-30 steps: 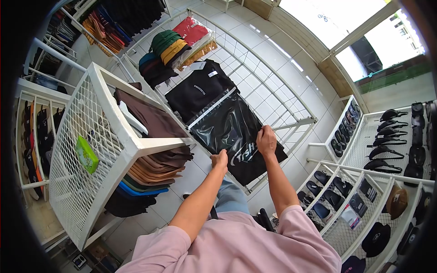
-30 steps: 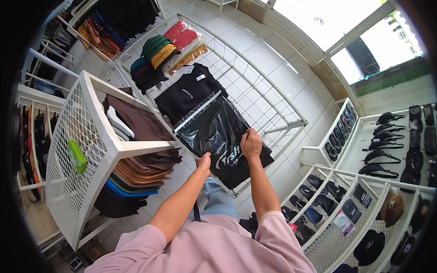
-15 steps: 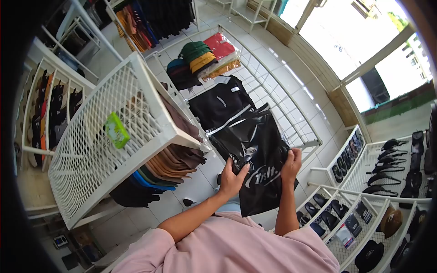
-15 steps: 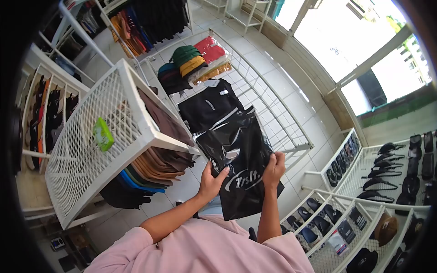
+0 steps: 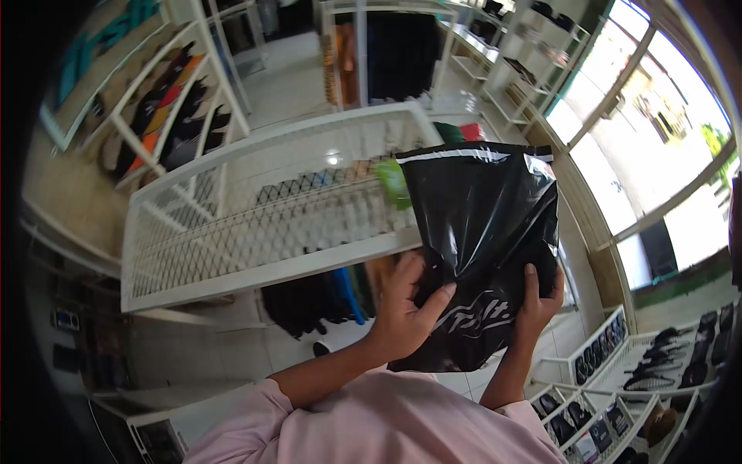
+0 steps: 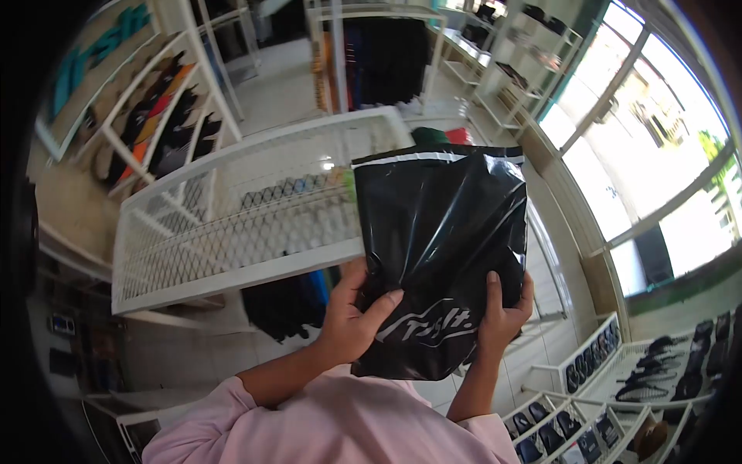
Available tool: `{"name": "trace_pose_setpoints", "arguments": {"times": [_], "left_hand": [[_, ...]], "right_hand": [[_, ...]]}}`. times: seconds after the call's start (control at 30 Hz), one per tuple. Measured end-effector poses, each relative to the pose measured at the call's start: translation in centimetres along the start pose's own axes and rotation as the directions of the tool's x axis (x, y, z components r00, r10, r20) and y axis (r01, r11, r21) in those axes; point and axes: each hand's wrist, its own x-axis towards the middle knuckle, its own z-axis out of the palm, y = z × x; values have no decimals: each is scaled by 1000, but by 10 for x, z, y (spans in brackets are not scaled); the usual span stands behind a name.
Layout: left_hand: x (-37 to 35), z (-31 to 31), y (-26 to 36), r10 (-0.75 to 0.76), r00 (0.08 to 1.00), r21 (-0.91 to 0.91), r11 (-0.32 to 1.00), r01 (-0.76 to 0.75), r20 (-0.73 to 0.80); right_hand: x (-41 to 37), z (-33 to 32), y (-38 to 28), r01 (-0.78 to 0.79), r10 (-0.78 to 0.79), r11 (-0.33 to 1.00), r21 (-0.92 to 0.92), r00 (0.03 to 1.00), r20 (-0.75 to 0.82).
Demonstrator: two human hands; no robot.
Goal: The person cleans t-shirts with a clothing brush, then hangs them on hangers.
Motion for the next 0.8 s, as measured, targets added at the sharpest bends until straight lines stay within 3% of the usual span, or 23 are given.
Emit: {"name": "trace_pose_setpoints", "arguments": {"times": [0.03,0.1,0.13,0.2,0.27,0.33,0.4,0.43,0.47,0.5,0.53,0.6,0.67,0.7,0.73,0.8], "left_hand": [[-8,-32,16,-8,1000,-13,1000,8,-28],[-22,-99,54,-54,994,-28,998,52,-96],[-24,-138,62,48,991,12,999,-47,-121],[-24,-214,85,81,979,166,985,-50,-185],[-19,-281,110,154,960,438,898,-38,-232],[-5,-339,129,160,975,442,894,-77,-154],[13,-397,136,-40,985,401,910,106,-169],[23,-425,140,-46,989,484,868,109,-139],[33,-443,145,-52,993,562,820,103,-106],[34,-437,170,-81,968,667,710,224,-238],[52,-464,157,55,976,784,606,134,-210],[73,-491,145,140,970,908,398,130,-201],[97,-501,132,108,986,950,300,89,-127],[103,-496,122,102,987,951,298,88,-123],[106,-488,120,16,997,979,192,68,-72],[96,-478,84,146,988,986,167,30,-55]], "right_hand": [[-18,28,-8,44,-44,999,3,999,8],[-59,88,-34,-12,-13,979,202,992,124],[-79,116,-47,-55,0,955,291,982,186],[-108,169,-67,-103,-10,954,281,928,373],[-136,221,-76,-189,-11,926,327,851,524],[-162,269,-76,-251,-2,907,337,800,601],[-189,305,-68,-231,-45,911,342,767,640],[-204,318,-68,-243,-43,911,334,748,662],[-216,330,-68,-250,-43,912,326,731,681],[-230,340,-61,-242,-64,912,332,715,697],[-243,347,-62,-233,-85,912,338,698,711],[-263,341,-66,-274,-9,935,226,618,786],[-282,337,-61,-356,40,913,199,563,825],[-283,333,-60,-295,11,941,166,517,856],[-284,328,-60,-230,-13,964,134,462,887],[-275,318,-62,-107,-44,990,92,384,922]]}}
